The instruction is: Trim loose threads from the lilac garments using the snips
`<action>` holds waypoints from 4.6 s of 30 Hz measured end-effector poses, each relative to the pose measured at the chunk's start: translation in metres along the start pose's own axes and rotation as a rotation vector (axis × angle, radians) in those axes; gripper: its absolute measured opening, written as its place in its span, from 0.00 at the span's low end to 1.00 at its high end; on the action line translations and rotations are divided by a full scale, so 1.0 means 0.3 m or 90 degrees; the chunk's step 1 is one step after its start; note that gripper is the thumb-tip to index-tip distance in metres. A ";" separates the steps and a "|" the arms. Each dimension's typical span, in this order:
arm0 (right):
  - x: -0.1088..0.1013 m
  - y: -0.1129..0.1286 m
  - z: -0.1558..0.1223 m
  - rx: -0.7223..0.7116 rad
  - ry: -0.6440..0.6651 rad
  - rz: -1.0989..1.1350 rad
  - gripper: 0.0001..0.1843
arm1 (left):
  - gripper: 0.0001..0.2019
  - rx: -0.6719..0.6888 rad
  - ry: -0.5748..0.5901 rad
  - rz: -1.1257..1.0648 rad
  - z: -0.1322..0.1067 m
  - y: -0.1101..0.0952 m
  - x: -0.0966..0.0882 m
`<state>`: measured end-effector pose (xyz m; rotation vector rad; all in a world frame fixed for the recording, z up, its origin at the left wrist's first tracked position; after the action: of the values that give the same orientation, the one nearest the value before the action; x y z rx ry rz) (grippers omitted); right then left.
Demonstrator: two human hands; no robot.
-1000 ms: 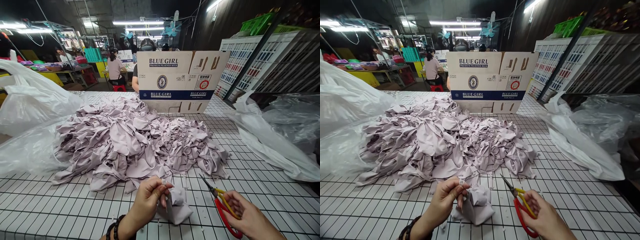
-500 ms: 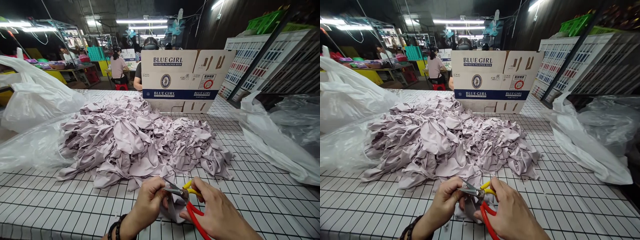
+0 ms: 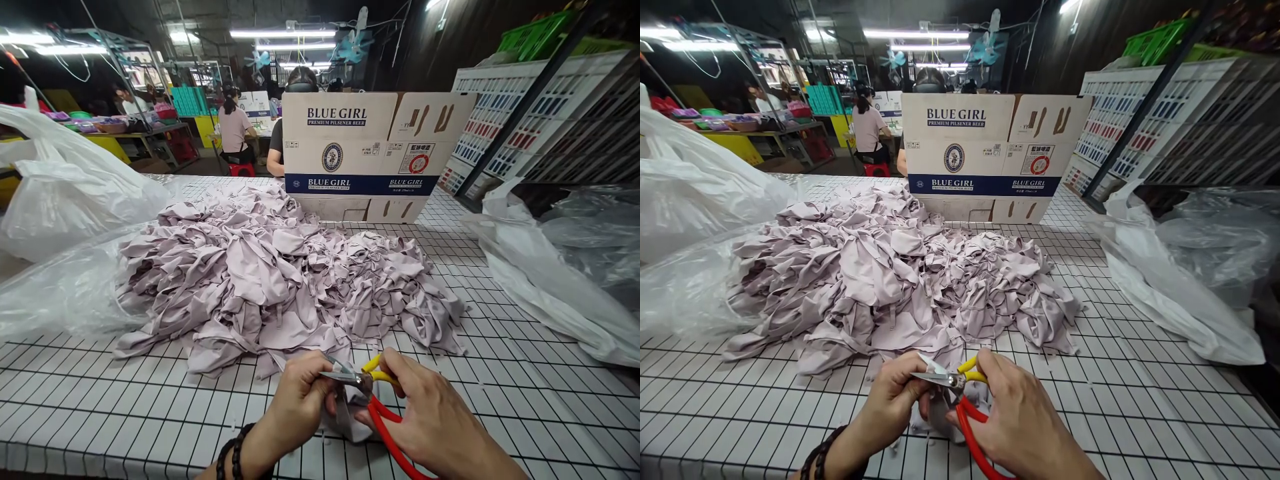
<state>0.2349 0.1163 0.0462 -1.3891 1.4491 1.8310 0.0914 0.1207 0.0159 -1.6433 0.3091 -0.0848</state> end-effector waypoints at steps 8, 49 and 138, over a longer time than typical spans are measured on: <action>-0.007 0.006 -0.003 -0.002 0.001 -0.042 0.21 | 0.11 -0.013 0.011 -0.022 -0.001 0.002 0.007; -0.032 0.054 -0.007 -0.209 -0.188 -0.053 0.21 | 0.17 -0.036 0.079 -0.153 -0.012 0.014 0.018; 0.041 -0.518 -0.176 0.188 -0.102 -0.007 0.19 | 0.25 -0.120 0.024 -0.291 0.016 0.140 0.025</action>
<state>0.3770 0.1230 -0.0363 -1.0809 1.5488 1.6023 0.0936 0.1207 -0.0269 -1.8771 -0.0374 -0.4423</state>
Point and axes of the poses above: each hand's wrist, its own z-axis towards the middle knuckle, its own x-axis out of the palm, y = z × x, the point moved 10 cm from there along z, towards the middle knuckle, and after that the axes turned 9 degrees about -x, right-handed, at the moved point
